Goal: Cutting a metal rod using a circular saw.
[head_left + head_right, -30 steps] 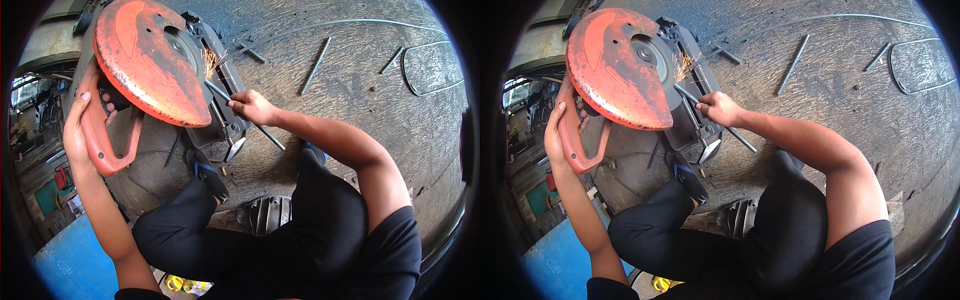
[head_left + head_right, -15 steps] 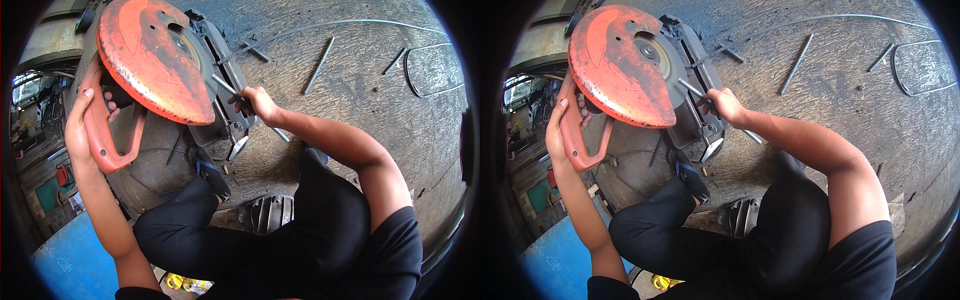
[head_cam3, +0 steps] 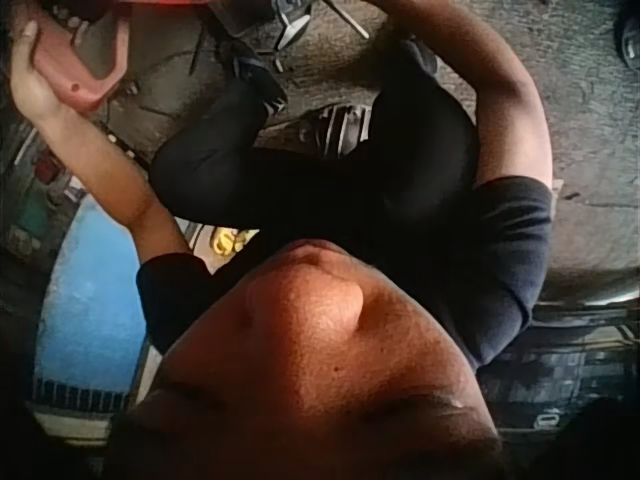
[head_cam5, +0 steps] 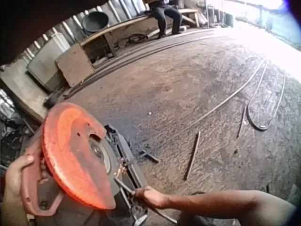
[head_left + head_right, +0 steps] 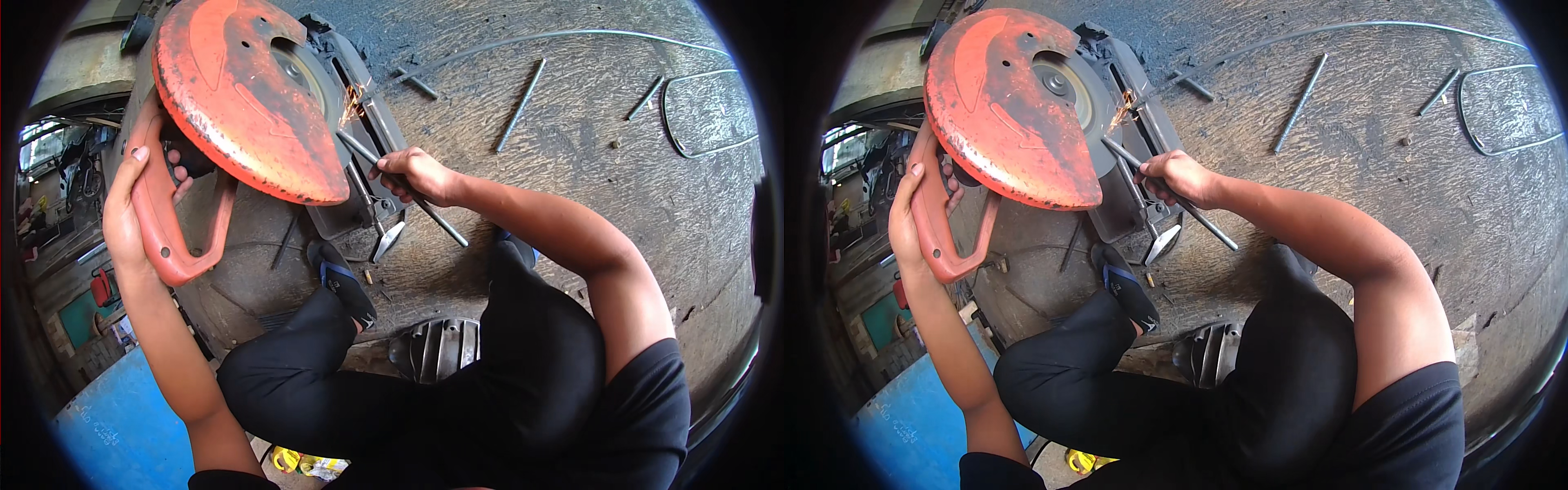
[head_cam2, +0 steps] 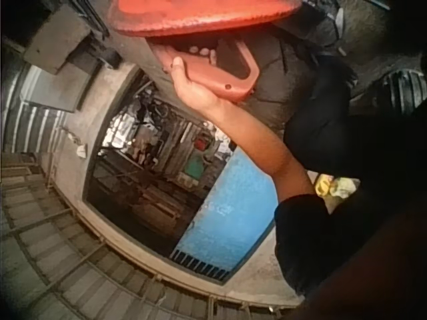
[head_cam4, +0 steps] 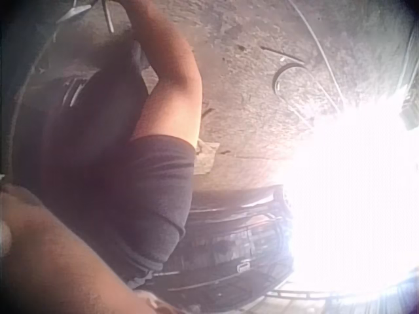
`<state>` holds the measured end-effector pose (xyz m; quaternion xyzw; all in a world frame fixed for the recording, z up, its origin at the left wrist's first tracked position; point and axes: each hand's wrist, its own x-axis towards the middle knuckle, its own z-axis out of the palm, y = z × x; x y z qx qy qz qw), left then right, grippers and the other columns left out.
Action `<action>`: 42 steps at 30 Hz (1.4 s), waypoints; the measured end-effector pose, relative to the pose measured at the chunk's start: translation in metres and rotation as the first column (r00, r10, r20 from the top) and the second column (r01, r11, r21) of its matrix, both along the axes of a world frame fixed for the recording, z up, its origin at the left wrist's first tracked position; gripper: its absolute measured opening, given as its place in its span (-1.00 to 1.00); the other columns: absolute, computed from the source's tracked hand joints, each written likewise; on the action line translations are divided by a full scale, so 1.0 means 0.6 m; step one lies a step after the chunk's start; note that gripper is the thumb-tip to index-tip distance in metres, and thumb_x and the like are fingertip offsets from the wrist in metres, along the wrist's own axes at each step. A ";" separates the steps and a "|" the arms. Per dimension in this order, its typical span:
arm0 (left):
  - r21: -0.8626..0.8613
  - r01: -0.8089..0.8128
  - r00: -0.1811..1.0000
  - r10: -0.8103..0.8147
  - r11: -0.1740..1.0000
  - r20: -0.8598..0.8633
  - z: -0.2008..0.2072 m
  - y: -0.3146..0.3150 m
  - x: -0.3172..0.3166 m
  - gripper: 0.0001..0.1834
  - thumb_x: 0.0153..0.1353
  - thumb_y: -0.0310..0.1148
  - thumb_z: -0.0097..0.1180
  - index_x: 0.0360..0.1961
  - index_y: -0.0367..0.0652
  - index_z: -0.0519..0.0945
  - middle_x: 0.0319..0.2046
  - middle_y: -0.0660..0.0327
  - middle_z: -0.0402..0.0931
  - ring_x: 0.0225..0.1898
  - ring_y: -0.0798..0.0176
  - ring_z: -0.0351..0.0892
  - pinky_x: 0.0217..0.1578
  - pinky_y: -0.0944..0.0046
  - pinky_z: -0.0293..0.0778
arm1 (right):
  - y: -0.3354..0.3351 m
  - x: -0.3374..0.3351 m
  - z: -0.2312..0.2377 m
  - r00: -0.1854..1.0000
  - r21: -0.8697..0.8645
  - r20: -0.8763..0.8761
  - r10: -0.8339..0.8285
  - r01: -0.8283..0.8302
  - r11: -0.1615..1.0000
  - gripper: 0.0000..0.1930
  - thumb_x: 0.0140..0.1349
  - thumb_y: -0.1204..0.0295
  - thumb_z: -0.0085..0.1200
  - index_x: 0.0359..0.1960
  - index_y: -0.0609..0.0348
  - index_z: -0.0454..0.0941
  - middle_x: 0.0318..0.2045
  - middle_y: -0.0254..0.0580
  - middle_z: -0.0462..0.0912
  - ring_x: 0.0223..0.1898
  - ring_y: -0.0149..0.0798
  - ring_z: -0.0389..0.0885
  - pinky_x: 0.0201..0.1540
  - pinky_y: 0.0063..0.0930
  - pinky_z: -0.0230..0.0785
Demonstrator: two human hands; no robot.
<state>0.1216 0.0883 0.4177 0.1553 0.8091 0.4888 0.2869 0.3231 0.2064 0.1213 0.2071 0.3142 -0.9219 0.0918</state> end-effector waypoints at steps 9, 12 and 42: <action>-0.031 -0.038 0.999 0.038 0.999 -0.018 0.000 0.005 0.004 -0.45 0.25 -0.16 0.02 0.14 -0.33 0.37 -0.23 0.16 0.45 -0.29 0.32 0.48 -0.16 0.28 0.45 | -0.009 -0.002 -0.004 0.999 0.382 -0.028 -0.017 0.026 0.924 -0.70 0.39 0.29 -0.10 -0.35 0.26 0.56 -0.67 -0.39 0.44 -0.68 -0.52 0.36 -0.61 -0.55 0.22; -0.020 -0.033 0.999 0.033 0.999 -0.010 0.001 0.002 0.000 -0.47 0.21 -0.18 0.06 0.11 -0.31 0.41 -0.22 0.14 0.48 -0.28 0.29 0.51 -0.17 0.26 0.47 | -0.008 -0.005 -0.006 1.000 0.540 -0.021 -0.011 0.020 0.842 -0.71 0.33 0.30 -0.04 -0.41 0.29 0.57 -0.71 -0.28 0.46 -0.66 -0.43 0.40 -0.55 -0.43 0.26; -0.031 -0.039 0.999 0.039 0.999 -0.027 -0.003 0.006 0.004 -0.45 0.26 -0.16 0.02 0.15 -0.33 0.35 -0.27 0.19 0.44 -0.32 0.35 0.48 -0.22 0.32 0.45 | -0.009 -0.009 -0.021 0.996 0.188 0.039 -0.076 0.067 0.980 -0.90 0.34 0.40 -0.02 -0.29 0.14 0.40 -0.52 -0.32 0.53 -0.56 -0.49 0.45 -0.55 -0.59 0.28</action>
